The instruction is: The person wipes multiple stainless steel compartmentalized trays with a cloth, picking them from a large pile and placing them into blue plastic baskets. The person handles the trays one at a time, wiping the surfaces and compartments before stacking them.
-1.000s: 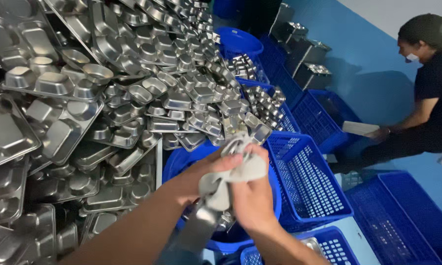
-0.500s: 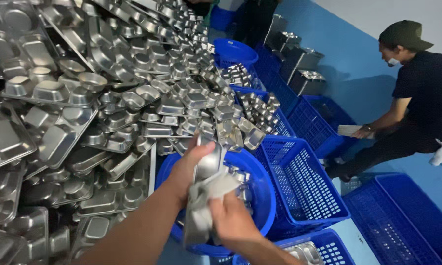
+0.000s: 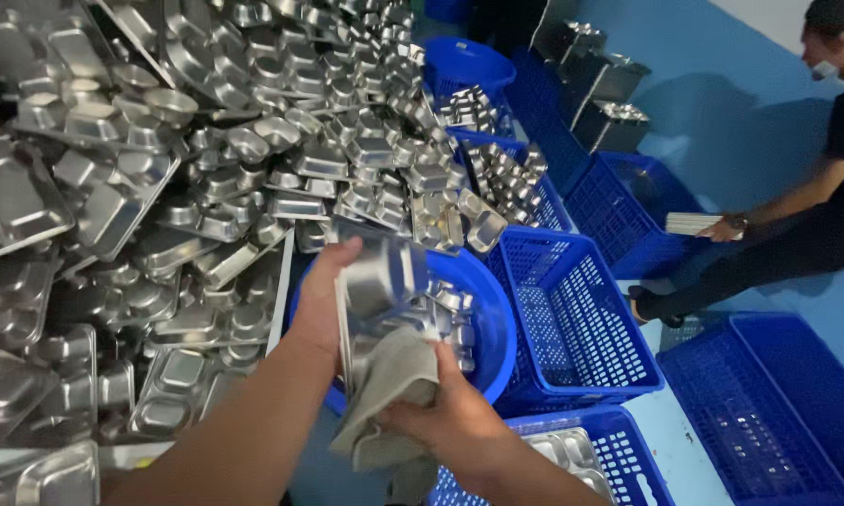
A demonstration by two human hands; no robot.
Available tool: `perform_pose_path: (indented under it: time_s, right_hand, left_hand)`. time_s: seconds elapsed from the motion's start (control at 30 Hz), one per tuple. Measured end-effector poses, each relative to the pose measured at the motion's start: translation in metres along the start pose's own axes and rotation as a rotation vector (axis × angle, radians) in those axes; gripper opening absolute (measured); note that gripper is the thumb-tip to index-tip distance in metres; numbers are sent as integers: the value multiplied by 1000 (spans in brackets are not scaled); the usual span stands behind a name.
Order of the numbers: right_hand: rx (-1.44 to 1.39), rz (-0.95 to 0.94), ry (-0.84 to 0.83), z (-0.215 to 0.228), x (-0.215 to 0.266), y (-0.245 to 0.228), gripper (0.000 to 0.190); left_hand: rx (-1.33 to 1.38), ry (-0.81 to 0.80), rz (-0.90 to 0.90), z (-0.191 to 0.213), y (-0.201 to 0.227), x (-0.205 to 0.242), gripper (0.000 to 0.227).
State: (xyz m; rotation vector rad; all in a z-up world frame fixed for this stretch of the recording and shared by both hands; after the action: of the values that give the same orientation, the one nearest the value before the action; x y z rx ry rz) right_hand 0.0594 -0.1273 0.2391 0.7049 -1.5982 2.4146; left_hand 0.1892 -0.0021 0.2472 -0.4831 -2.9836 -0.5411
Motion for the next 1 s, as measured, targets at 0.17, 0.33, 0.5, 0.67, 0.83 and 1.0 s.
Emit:
perform_pose_path:
  time_s: [0.17, 0.33, 0.5, 0.67, 0.83, 1.0]
  right_hand:
    - [437, 117, 105, 63, -5, 17, 66]
    - [941, 1001, 124, 58, 7, -50, 78]
    - [261, 617, 189, 65, -35, -6, 75]
    - [-351, -47, 167, 61, -53, 77, 68]
    - [-201, 6, 347, 125, -61, 93, 63]
    - [451, 127, 660, 182, -53, 50, 59]
  left_hand:
    - [61, 182, -8, 6, -1, 24, 53]
    - [-51, 123, 10, 3, -22, 14, 51]
    - [48, -131, 75, -11, -32, 3, 49]
    - [115, -112, 72, -12, -24, 2, 49]
    - [199, -206, 81, -39, -17, 30, 62]
    - [150, -171, 152, -51, -39, 36, 63]
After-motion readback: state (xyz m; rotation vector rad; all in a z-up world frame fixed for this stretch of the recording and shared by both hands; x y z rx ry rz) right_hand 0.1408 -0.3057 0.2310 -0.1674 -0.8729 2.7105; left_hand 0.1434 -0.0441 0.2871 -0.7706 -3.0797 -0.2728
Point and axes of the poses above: each hand's wrist, its own x-axis away from the middle knuckle, its own z-axis out of the back of the hand, y = z × x, the point moved 10 cm from there along -x, towards the middle knuckle, and after that the axes turned 15 degrees about x, right-handed, at the moved point
